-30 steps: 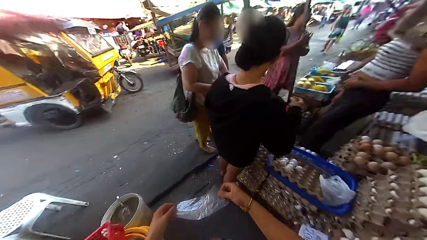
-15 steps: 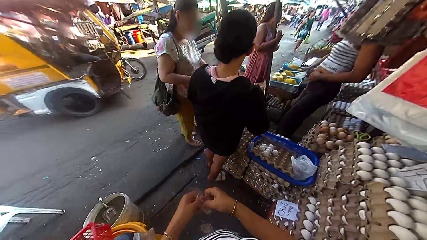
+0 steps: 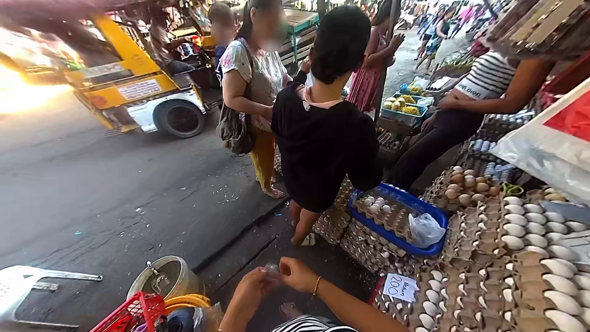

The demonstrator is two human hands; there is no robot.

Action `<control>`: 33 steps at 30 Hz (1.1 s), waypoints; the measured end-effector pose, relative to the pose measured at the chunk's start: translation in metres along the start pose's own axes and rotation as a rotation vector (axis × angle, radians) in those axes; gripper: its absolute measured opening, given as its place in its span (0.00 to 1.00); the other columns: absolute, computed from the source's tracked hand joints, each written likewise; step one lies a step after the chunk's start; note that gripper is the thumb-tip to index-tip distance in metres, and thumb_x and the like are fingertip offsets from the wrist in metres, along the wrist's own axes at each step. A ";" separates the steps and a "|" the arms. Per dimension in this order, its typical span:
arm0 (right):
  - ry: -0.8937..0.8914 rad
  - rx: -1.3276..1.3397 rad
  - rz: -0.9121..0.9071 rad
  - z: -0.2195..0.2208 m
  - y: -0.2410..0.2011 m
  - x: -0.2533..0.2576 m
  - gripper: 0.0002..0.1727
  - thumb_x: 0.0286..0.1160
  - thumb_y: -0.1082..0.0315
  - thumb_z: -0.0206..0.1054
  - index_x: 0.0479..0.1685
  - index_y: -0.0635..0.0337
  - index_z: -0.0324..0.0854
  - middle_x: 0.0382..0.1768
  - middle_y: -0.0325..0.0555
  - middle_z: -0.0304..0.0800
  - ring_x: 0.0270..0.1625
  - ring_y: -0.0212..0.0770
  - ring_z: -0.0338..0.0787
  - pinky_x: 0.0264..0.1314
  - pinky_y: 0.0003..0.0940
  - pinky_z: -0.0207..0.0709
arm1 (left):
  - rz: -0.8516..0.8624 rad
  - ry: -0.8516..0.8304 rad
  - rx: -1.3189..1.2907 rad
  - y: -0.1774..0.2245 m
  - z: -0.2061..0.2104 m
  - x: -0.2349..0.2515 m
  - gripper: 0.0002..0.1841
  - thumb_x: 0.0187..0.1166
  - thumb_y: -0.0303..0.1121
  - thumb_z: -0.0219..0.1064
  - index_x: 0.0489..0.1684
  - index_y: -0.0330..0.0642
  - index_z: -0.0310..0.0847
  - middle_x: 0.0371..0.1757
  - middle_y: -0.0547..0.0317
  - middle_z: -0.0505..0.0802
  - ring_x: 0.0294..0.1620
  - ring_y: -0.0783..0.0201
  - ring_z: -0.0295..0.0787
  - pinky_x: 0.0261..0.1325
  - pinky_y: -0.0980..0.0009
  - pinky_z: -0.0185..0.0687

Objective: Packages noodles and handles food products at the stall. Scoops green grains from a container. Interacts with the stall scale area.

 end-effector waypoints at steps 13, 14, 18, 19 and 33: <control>-0.316 1.122 -0.248 0.023 -0.078 -0.004 0.16 0.87 0.65 0.55 0.36 0.52 0.89 0.39 0.39 0.97 0.43 0.34 0.95 0.51 0.32 0.88 | 0.108 -0.434 -0.518 0.018 -0.015 -0.024 0.14 0.70 0.45 0.78 0.42 0.45 0.95 0.41 0.51 0.97 0.39 0.63 0.96 0.42 0.68 0.92; -0.391 1.149 -0.283 0.030 -0.081 -0.007 0.15 0.86 0.61 0.57 0.36 0.50 0.90 0.40 0.39 0.97 0.43 0.33 0.95 0.50 0.31 0.88 | 0.096 -0.461 -0.544 0.014 -0.014 -0.027 0.14 0.69 0.44 0.78 0.42 0.44 0.96 0.42 0.49 0.97 0.40 0.62 0.96 0.43 0.67 0.92; -0.487 1.108 -0.288 0.043 -0.081 -0.009 0.14 0.87 0.57 0.59 0.35 0.46 0.88 0.32 0.33 0.93 0.35 0.28 0.91 0.42 0.26 0.86 | 0.182 -0.643 -0.549 0.024 -0.008 -0.041 0.15 0.77 0.44 0.73 0.47 0.43 0.95 0.45 0.51 0.97 0.45 0.61 0.97 0.53 0.63 0.93; -0.482 1.080 -0.275 0.043 -0.079 -0.009 0.14 0.87 0.58 0.59 0.34 0.46 0.87 0.31 0.32 0.93 0.33 0.27 0.90 0.40 0.26 0.86 | 0.219 -0.715 -0.521 0.030 -0.005 -0.044 0.14 0.79 0.42 0.71 0.49 0.43 0.94 0.45 0.53 0.97 0.45 0.63 0.96 0.54 0.65 0.92; -0.291 0.919 -0.172 0.038 -0.068 -0.016 0.16 0.88 0.64 0.53 0.32 0.48 0.83 0.24 0.28 0.87 0.25 0.22 0.83 0.32 0.20 0.79 | 0.163 -0.722 -0.476 0.023 -0.001 -0.051 0.15 0.78 0.45 0.72 0.49 0.45 0.95 0.46 0.52 0.98 0.46 0.61 0.98 0.56 0.64 0.93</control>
Point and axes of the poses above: each hand's wrist, its own x-axis towards the middle knuckle, its own z-axis out of the palm, y = z × x, the point moved 8 cm from there along x, towards the middle knuckle
